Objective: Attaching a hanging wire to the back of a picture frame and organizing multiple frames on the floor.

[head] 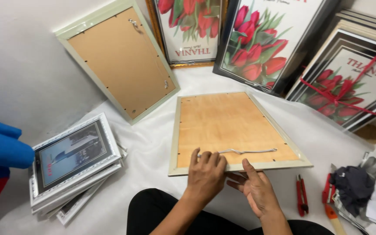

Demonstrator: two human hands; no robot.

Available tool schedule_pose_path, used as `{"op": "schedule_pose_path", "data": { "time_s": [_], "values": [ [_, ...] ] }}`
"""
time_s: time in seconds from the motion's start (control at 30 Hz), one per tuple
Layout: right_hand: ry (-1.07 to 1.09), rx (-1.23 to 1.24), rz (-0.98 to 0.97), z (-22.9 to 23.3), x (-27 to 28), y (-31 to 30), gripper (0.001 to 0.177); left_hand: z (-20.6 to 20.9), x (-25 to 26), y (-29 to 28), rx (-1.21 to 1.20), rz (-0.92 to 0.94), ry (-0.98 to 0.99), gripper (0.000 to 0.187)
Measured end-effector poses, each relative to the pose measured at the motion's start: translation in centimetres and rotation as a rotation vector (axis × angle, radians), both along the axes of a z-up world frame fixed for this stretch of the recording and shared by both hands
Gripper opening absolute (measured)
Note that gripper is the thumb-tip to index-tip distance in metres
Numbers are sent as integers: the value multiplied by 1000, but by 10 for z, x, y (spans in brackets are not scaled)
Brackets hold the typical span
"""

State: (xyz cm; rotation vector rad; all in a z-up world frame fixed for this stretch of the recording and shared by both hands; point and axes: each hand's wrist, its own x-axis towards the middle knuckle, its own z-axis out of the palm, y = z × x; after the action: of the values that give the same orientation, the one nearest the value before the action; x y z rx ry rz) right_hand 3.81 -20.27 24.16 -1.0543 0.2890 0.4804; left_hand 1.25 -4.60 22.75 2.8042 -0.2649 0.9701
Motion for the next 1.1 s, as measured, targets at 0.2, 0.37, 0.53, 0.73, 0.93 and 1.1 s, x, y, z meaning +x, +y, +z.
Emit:
{"op": "schedule_pose_path", "data": {
  "time_s": [0.2,0.37,0.53,0.73,0.93,1.1],
  "values": [
    [8,59,-89,-27,5,8,30,7,-14,0,-107,-42,276,56],
    [63,68,-92,-69,8,-1,31,31,-27,50,-422,180,268,70],
    [68,28,-108,-57,-1,7,36,5,-26,102,-991,678,774,91],
    [79,-50,-95,-48,-5,9,39,1,-28,96,-1621,441,783,56],
    [-47,-169,-55,-49,-1,-6,45,9,-24,81,-1844,369,661,31],
    [-95,-253,-344,-38,-2,-3,44,27,-31,53,-1768,387,754,41]
  ]
}}
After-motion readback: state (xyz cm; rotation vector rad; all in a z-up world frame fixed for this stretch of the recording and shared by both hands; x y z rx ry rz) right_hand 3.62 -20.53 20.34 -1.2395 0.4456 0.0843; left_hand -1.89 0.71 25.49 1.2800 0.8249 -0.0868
